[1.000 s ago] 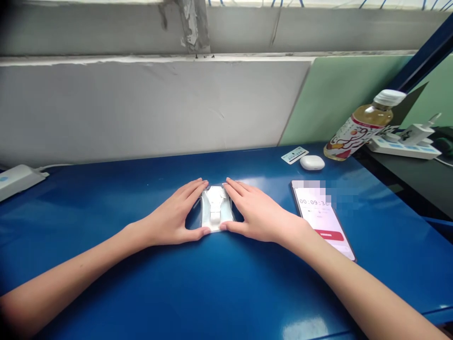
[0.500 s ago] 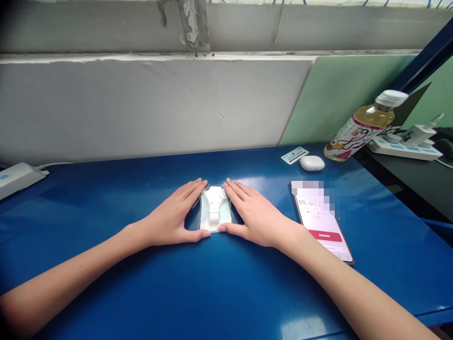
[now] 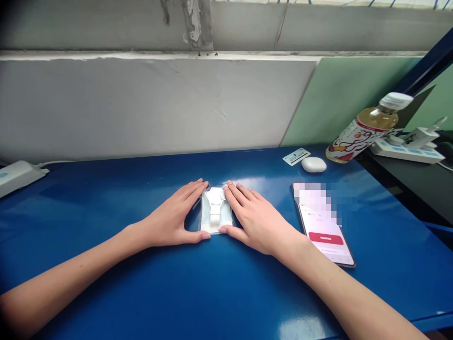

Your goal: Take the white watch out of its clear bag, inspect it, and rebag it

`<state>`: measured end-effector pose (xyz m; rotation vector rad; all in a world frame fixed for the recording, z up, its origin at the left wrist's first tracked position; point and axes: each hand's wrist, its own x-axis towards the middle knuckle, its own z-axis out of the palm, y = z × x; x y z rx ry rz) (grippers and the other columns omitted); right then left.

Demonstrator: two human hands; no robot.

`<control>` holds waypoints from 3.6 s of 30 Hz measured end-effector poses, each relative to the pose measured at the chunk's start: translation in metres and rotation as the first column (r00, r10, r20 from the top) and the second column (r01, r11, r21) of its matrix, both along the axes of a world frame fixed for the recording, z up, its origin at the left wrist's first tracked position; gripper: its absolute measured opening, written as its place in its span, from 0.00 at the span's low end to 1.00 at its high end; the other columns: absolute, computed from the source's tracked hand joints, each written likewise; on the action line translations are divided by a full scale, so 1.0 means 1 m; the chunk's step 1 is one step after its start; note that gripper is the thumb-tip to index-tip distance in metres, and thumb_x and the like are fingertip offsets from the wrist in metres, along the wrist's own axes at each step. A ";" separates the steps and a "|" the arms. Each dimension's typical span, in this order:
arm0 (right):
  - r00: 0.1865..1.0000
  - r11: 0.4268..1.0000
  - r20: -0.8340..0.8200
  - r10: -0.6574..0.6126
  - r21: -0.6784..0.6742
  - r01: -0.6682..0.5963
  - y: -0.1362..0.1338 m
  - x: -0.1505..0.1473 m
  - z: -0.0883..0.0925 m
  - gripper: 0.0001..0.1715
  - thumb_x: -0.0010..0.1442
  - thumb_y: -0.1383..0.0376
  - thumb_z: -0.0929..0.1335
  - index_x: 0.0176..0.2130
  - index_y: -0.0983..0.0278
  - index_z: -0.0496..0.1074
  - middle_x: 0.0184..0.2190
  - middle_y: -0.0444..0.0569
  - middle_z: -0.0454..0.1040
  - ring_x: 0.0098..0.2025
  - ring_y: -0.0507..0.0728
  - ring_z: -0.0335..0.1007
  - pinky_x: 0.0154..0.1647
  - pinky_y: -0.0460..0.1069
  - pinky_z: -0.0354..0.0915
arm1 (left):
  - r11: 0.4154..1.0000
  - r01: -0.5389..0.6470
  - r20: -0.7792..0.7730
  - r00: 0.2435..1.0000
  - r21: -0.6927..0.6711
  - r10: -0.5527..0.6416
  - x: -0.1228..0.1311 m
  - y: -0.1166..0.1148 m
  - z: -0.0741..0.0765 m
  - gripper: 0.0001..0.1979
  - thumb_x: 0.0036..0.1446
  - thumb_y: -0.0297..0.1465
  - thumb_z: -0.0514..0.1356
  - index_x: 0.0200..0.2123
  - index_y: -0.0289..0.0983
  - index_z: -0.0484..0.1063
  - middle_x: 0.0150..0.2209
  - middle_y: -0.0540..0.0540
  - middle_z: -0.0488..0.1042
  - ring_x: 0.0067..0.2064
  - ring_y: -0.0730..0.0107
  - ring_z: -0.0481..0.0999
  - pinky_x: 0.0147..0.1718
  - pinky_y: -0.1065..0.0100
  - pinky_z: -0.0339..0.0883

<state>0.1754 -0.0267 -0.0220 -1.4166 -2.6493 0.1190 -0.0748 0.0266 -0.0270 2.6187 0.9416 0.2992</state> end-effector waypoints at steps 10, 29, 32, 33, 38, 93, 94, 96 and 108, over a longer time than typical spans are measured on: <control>1.000 0.999 -0.019 -0.025 -0.044 0.024 0.000 0.000 -0.001 0.50 0.66 0.42 0.59 0.71 0.73 0.49 0.71 0.63 0.48 0.72 0.70 0.45 0.69 0.66 0.53 | 1.000 0.023 -0.051 0.998 0.007 -0.023 -0.003 0.000 0.000 0.55 0.54 0.60 0.59 0.72 0.31 0.44 0.71 0.28 0.50 0.72 0.40 0.47 0.67 0.42 0.48; 0.999 1.000 -0.040 0.005 0.022 -0.004 -0.002 0.000 -0.005 0.47 0.67 0.45 0.60 0.70 0.73 0.50 0.70 0.65 0.54 0.71 0.69 0.49 0.67 0.64 0.57 | 0.998 0.029 -0.053 0.998 0.061 -0.026 -0.004 -0.002 -0.002 0.50 0.60 0.53 0.58 0.72 0.29 0.39 0.72 0.28 0.44 0.73 0.44 0.45 0.68 0.44 0.48; 0.998 0.995 -0.036 -0.054 0.084 0.057 -0.002 0.000 0.000 0.43 0.68 0.47 0.60 0.68 0.74 0.55 0.63 0.69 0.64 0.64 0.71 0.62 0.61 0.64 0.65 | 0.998 -0.001 -0.010 1.000 0.067 0.002 -0.003 -0.003 -0.004 0.40 0.66 0.45 0.54 0.71 0.29 0.43 0.72 0.29 0.45 0.72 0.47 0.46 0.68 0.46 0.49; 0.997 0.991 -0.036 -0.072 0.113 0.076 -0.002 0.000 0.002 0.41 0.68 0.48 0.60 0.67 0.75 0.57 0.60 0.69 0.68 0.60 0.71 0.66 0.58 0.64 0.67 | 0.998 -0.018 0.007 1.000 0.063 0.018 -0.003 -0.003 -0.004 0.36 0.68 0.42 0.52 0.70 0.29 0.45 0.72 0.29 0.46 0.72 0.48 0.48 0.68 0.47 0.50; 0.995 0.972 -0.060 -0.080 0.216 0.091 0.000 0.002 0.006 0.27 0.69 0.57 0.61 0.58 0.73 0.69 0.45 0.62 0.76 0.47 0.67 0.72 0.48 0.62 0.72 | 0.995 -0.092 0.065 0.994 0.034 0.090 -0.002 -0.002 -0.005 0.25 0.72 0.37 0.45 0.67 0.34 0.55 0.70 0.34 0.54 0.70 0.52 0.54 0.67 0.50 0.55; 0.990 0.998 -0.138 -0.006 -0.066 -0.003 0.011 0.031 0.004 0.43 0.66 0.46 0.63 0.69 0.69 0.55 0.66 0.64 0.63 0.67 0.69 0.59 0.63 0.65 0.65 | 0.995 -0.101 0.036 0.994 0.022 0.100 -0.001 -0.003 -0.003 0.39 0.56 0.52 0.63 0.62 0.33 0.62 0.67 0.30 0.60 0.70 0.44 0.55 0.65 0.44 0.57; 0.990 0.998 -0.138 -0.005 -0.063 -0.004 0.011 0.031 0.004 0.43 0.66 0.46 0.63 0.69 0.69 0.55 0.66 0.64 0.63 0.67 0.69 0.60 0.63 0.65 0.64 | 0.995 -0.094 0.040 0.995 0.025 0.093 -0.001 -0.003 -0.003 0.40 0.56 0.52 0.64 0.63 0.33 0.62 0.67 0.31 0.60 0.70 0.43 0.55 0.65 0.44 0.57; 0.989 0.998 -0.145 -0.001 -0.056 -0.007 0.011 0.031 0.003 0.42 0.66 0.47 0.63 0.69 0.68 0.56 0.66 0.63 0.63 0.67 0.69 0.60 0.63 0.65 0.64 | 0.996 -0.075 0.051 0.996 0.037 0.073 -0.002 -0.002 -0.003 0.41 0.55 0.52 0.65 0.64 0.34 0.61 0.67 0.31 0.60 0.70 0.42 0.55 0.65 0.43 0.57; 0.978 0.992 -0.172 0.114 0.064 -0.105 0.012 0.031 0.009 0.24 0.69 0.62 0.63 0.63 0.59 0.66 0.63 0.57 0.69 0.62 0.65 0.67 0.57 0.62 0.69 | 0.999 -0.040 0.061 0.997 0.001 0.039 -0.006 0.000 -0.001 0.30 0.67 0.48 0.52 0.65 0.35 0.62 0.67 0.34 0.61 0.70 0.43 0.53 0.65 0.42 0.56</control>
